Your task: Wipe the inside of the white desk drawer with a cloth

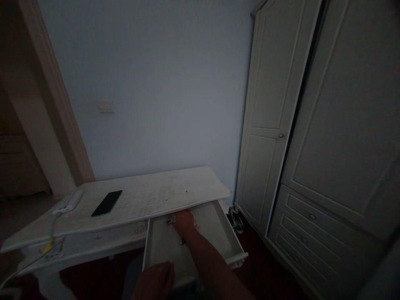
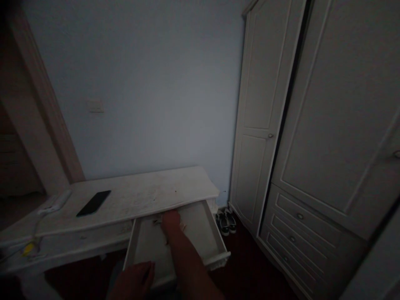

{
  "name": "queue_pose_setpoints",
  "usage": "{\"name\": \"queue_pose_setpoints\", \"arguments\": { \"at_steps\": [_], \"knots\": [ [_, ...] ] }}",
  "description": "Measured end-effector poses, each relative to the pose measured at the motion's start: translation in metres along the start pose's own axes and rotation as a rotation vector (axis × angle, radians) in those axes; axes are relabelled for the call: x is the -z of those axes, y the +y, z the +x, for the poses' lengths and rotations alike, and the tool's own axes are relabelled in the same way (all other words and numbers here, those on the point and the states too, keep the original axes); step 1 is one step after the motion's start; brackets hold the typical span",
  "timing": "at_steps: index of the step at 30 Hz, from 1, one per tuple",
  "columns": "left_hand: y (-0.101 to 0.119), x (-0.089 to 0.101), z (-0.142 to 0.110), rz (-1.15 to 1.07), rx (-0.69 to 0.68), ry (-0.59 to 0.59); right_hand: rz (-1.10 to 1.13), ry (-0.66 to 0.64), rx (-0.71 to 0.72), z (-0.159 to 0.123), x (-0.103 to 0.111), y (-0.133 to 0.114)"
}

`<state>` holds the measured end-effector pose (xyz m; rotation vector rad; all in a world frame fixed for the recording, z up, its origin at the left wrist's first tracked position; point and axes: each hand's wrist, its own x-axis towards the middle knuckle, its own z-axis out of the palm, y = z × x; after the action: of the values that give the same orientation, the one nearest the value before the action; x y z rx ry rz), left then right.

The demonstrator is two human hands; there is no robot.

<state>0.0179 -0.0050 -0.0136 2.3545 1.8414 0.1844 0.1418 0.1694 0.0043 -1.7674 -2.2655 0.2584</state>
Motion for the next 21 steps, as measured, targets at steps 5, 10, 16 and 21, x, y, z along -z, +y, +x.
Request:
{"name": "queue_pose_setpoints", "arguments": {
  "at_steps": [5, 10, 16, 21],
  "knots": [
    [0.004, 0.01, -0.003, -0.002, 0.028, -0.083, 0.091, -0.075, 0.247, -0.019, -0.024, -0.044],
    [0.004, 0.007, -0.006, 0.01, 0.013, -0.033, 0.06, -0.432, 0.665, -0.047, -0.018, 0.02],
    [-0.002, -0.002, -0.004, 0.0, 0.012, 0.0, -0.049, -0.629, 0.657, -0.065, 0.034, 0.123],
    [0.0, -0.003, -0.003, 0.026, 0.014, -0.012, -0.103, -0.25, 0.201, -0.051, 0.075, 0.153]
  ]
}}
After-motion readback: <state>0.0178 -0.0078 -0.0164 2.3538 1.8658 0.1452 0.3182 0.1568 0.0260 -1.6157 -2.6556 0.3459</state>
